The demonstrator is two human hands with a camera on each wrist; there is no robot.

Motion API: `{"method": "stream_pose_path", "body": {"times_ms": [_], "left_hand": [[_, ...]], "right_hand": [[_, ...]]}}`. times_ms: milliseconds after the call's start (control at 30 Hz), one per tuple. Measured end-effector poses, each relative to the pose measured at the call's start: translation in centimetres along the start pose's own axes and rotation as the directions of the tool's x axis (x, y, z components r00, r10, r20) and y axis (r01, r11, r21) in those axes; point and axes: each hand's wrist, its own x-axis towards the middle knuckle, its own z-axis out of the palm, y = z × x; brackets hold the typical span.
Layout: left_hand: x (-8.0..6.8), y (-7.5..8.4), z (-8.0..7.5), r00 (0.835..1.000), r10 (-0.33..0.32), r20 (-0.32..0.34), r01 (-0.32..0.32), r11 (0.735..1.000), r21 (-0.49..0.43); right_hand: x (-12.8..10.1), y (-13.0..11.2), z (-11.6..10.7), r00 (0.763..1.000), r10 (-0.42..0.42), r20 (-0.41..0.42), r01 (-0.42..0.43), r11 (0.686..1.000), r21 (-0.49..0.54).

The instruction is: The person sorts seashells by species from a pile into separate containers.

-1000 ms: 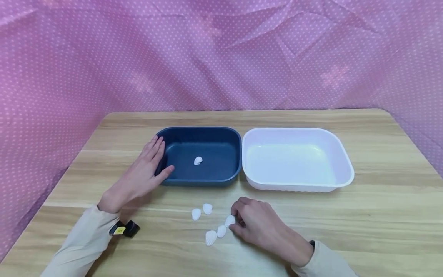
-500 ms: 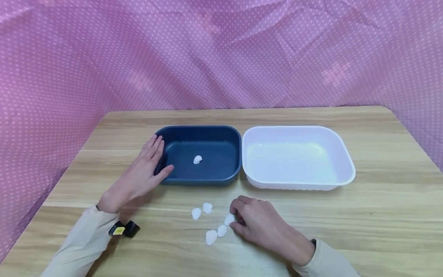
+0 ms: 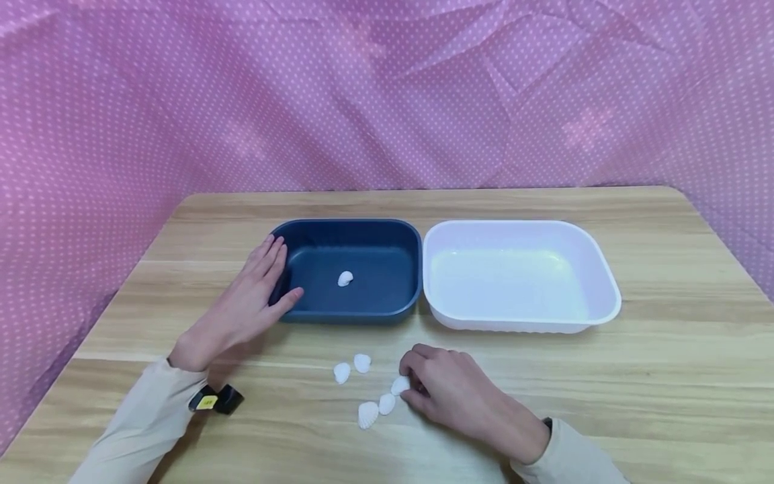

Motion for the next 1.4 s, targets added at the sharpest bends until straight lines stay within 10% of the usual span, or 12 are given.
{"method": "stream_pose_path", "body": {"times_ms": [1400], "left_hand": [[0.16,-0.3,0.02,1.0,0.008,-0.003,-0.008,1.0,0.021]], "right_hand": [[0.41,0.17,0.29,1.0,0.007,-0.018,-0.006,0.998,0.062]]}}
